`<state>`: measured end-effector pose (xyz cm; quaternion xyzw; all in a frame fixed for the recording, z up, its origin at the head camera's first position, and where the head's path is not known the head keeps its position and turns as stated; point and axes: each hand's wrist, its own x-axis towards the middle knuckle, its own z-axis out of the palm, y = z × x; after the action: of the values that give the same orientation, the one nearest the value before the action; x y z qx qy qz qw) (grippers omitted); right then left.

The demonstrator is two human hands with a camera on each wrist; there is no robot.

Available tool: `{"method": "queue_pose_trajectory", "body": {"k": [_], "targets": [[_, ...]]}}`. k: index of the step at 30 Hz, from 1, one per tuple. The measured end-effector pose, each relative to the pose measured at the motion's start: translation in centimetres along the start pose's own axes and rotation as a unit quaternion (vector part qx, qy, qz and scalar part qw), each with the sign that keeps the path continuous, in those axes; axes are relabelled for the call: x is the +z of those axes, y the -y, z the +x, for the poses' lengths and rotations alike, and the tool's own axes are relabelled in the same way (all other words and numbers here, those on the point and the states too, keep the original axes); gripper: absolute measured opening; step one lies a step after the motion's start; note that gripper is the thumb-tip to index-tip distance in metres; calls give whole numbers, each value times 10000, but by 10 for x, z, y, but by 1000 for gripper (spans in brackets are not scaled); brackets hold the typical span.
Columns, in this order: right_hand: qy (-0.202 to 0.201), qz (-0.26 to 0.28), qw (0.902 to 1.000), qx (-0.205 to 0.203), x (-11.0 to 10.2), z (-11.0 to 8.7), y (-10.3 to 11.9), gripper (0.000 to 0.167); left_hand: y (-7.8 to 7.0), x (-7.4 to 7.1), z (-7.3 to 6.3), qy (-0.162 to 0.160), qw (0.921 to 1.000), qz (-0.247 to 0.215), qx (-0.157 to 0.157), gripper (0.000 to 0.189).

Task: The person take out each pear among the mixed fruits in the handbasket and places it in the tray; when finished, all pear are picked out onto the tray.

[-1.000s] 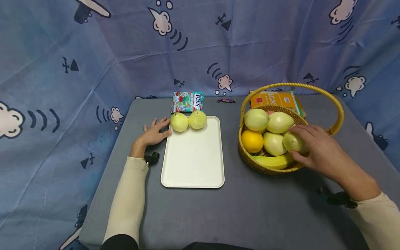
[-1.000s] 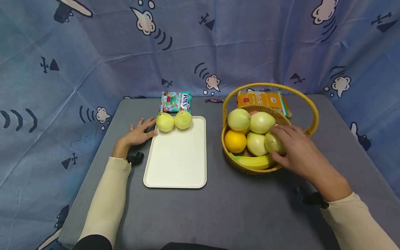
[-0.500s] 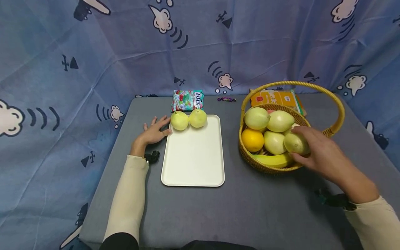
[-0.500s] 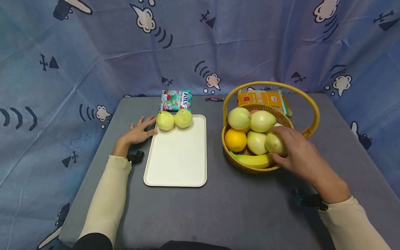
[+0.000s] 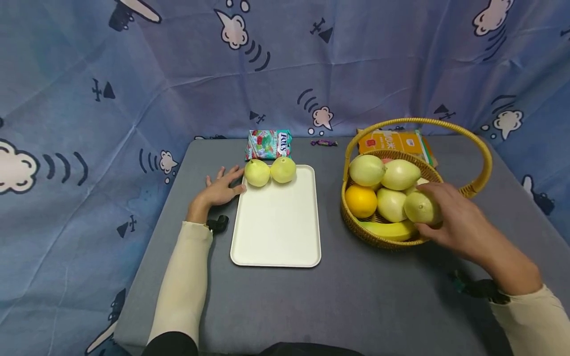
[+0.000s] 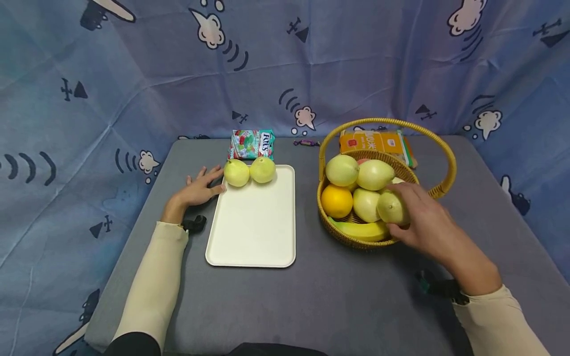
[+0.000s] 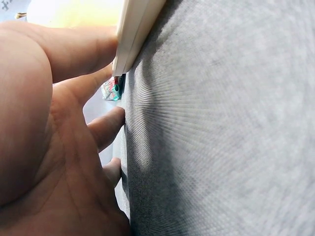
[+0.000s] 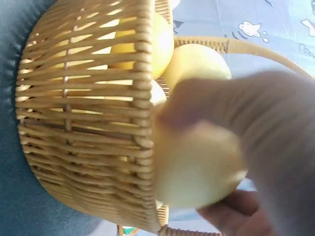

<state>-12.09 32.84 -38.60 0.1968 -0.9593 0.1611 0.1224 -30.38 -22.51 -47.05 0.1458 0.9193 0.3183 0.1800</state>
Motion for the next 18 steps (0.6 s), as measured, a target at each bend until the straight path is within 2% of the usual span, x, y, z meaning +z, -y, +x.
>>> {"method": "queue_pose_trajectory", "body": {"k": [4,9,18], "targets": [[-369,224,9990,146,-5,1,12,89,0,0,0,-2,10000,-21,9,72],[-932,764,9926,-160,-8,8,37,92,-2,1,-1,-16,10000,-39,-27,72],[-994,1781,9748,-907,12,45,79,91,-5,1,-2,-16,10000,-24,-84,72]]}}
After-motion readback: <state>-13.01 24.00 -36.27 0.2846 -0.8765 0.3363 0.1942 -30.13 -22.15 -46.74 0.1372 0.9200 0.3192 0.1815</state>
